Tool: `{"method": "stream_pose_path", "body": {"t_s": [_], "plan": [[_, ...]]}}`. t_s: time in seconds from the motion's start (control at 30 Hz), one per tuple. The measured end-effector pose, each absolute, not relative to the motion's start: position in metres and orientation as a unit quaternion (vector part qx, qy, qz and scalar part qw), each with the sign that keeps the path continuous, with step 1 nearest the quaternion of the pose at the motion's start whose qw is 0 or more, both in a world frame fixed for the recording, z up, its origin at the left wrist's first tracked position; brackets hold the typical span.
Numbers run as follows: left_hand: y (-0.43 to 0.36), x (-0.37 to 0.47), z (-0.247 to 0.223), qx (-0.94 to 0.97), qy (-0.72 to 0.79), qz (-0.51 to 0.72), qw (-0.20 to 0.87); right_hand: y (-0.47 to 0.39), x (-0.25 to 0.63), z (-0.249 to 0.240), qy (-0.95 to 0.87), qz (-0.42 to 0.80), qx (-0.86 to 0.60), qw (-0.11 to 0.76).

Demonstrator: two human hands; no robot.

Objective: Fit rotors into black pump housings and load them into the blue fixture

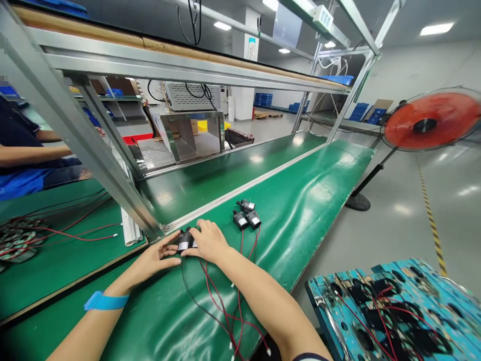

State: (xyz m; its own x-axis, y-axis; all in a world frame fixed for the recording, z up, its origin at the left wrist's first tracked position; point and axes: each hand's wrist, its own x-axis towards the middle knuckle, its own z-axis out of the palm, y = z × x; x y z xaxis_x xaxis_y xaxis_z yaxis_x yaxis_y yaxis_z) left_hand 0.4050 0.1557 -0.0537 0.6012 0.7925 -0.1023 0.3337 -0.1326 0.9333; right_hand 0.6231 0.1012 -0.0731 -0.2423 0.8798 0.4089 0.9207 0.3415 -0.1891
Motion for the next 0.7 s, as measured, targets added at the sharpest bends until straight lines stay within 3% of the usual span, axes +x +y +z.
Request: {"method": "stream_pose_path", "body": {"t_s": [0.23,0.53,0.7], "plan": [[0.097,0.429,-0.066,0.555,0.435,0.352,0.615,0.076,0.606,-0.056,-0.725,0.008,-0.642,0.250],[-0.019,0.477,-0.013,0.358,0.268,0.261,0.855,0.027,0.612,0.033,-0.700,-0.067,-0.625,0.340],[-0.033,0.466,0.009,0.450,0.291,0.262,0.803,-0.001,0.661,0.078,-0.640,-0.132,-0.661,0.370]]}}
